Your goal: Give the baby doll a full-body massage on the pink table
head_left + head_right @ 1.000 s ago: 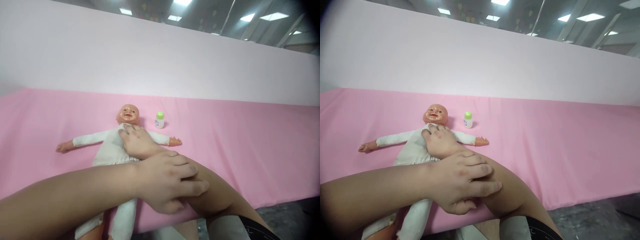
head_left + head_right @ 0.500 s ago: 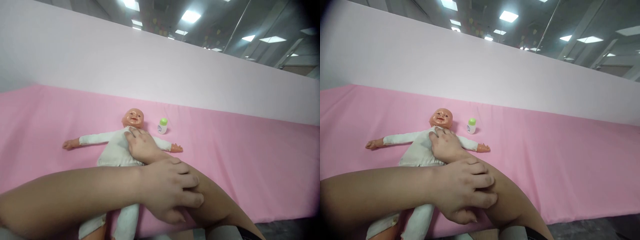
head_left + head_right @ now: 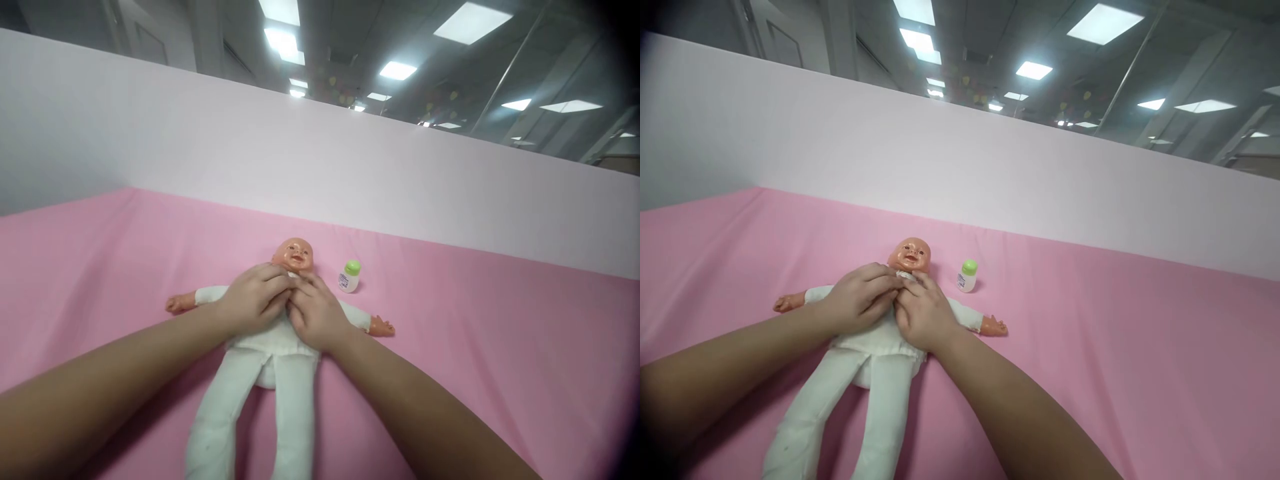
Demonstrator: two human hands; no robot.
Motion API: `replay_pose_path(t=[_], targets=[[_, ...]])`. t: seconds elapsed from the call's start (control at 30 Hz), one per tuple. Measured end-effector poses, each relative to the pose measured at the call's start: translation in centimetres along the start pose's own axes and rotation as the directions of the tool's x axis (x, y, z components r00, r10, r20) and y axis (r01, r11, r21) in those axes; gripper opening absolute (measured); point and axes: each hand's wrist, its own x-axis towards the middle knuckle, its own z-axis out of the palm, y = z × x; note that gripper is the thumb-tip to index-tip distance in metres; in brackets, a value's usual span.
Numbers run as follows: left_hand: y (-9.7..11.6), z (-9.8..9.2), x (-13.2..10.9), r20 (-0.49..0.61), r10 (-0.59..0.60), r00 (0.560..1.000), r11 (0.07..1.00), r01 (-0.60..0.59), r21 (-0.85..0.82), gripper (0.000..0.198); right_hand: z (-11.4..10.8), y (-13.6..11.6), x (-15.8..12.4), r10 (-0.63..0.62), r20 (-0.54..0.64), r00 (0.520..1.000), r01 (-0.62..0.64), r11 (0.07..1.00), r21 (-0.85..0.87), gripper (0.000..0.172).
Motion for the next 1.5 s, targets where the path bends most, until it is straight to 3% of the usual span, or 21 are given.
replay_pose_path(t=[0.07, 0.17, 0.27, 0.37, 0.47, 0.6, 0.77, 0.87, 1.03, 1.13, 1.23, 1.3, 1.33, 1.4, 1.5], targets=[[-3.0, 0.1, -1.1, 0.092, -0.057, 0.994, 0.995, 0.049, 0.081, 0.026, -0.7, -0.7, -0.4, -0.025, -0.024, 0.999, 0.026, 0.999, 0.038, 0.036], [-6.2, 0.6, -1.9, 0.179, -0.286, 0.941, 0.955, 0.263, 0.138, 0.032, -2.1, -3.3, -1.1, -0.171, 0.068, 0.983, 0.161, 0.978, 0.136, 0.040], [-7.3, 1.2, -2.0, 0.308, -0.371, 0.876, 0.928, 0.342, 0.145, 0.035, -3.3, -6.6, -1.6, -0.369, 0.202, 0.907, 0.323, 0.919, 0.227, 0.053], [-7.2, 1.6, -2.0, 0.334, -0.364, 0.870, 0.931, 0.331, 0.152, 0.033, -3.5, -8.0, -1.8, -0.413, 0.293, 0.862, 0.348, 0.904, 0.249, 0.066], [-7.0, 2.0, -2.1, 0.345, -0.363, 0.866, 0.932, 0.329, 0.153, 0.032, -2.8, -6.2, -1.6, -0.299, 0.328, 0.896, 0.238, 0.948, 0.214, 0.074], [-6.5, 2.6, -2.5, 0.299, -0.365, 0.882, 0.927, 0.313, 0.208, 0.035, -1.2, -2.5, -1.6, -0.104, 0.301, 0.948, 0.068, 0.990, 0.125, 0.062], [-5.7, 2.9, -3.0, 0.266, -0.361, 0.894, 0.915, 0.284, 0.288, 0.038, 0.3, -0.9, -2.7, -0.010, 0.205, 0.979, -0.008, 0.996, 0.084, 0.068], [-5.5, 2.8, -3.2, 0.263, -0.375, 0.889, 0.911, 0.302, 0.280, 0.041, 0.6, -0.7, -3.7, 0.157, 0.148, 0.976, -0.162, 0.987, 0.021, 0.067], [-5.7, 2.6, -3.0, 0.196, -0.357, 0.913, 0.924, 0.314, 0.221, 0.038, -0.3, 0.3, -3.8, 0.375, 0.087, 0.923, -0.373, 0.927, -0.030, 0.050], [-4.0, 1.3, -2.6, 0.096, -0.291, 0.952, 0.956, 0.284, 0.078, 0.032, -0.8, 1.5, -3.3, 0.463, 0.135, 0.876, -0.456, 0.886, -0.079, 0.044], [0.2, -0.6, -2.3, 0.069, -0.229, 0.971, 0.952, 0.238, -0.195, 0.025, -0.9, 2.7, -3.1, 0.512, 0.155, 0.845, -0.497, 0.859, -0.125, 0.049], [3.5, -1.5, -2.2, 0.179, -0.002, 0.984, 0.909, 0.076, -0.410, 0.022, -0.8, 3.2, -3.2, 0.505, 0.154, 0.849, -0.489, 0.863, -0.131, 0.050], [4.8, -1.8, -2.2, 0.241, 0.134, 0.961, 0.882, -0.004, -0.472, 0.022, -0.8, 3.3, -3.3, 0.493, 0.158, 0.855, -0.477, 0.869, -0.130, 0.051], [6.4, -1.7, -2.1, 0.293, 0.223, 0.930, 0.888, -0.069, -0.455, 0.027, -0.8, 3.4, -3.4, 0.476, 0.160, 0.865, -0.460, 0.879, -0.127, 0.056], [5.8, -0.8, -2.0, 0.379, 0.179, 0.908, 0.949, -0.058, -0.311, 0.046, -0.8, 3.3, -3.4, 0.464, 0.175, 0.869, -0.450, 0.886, -0.112, 0.060]])
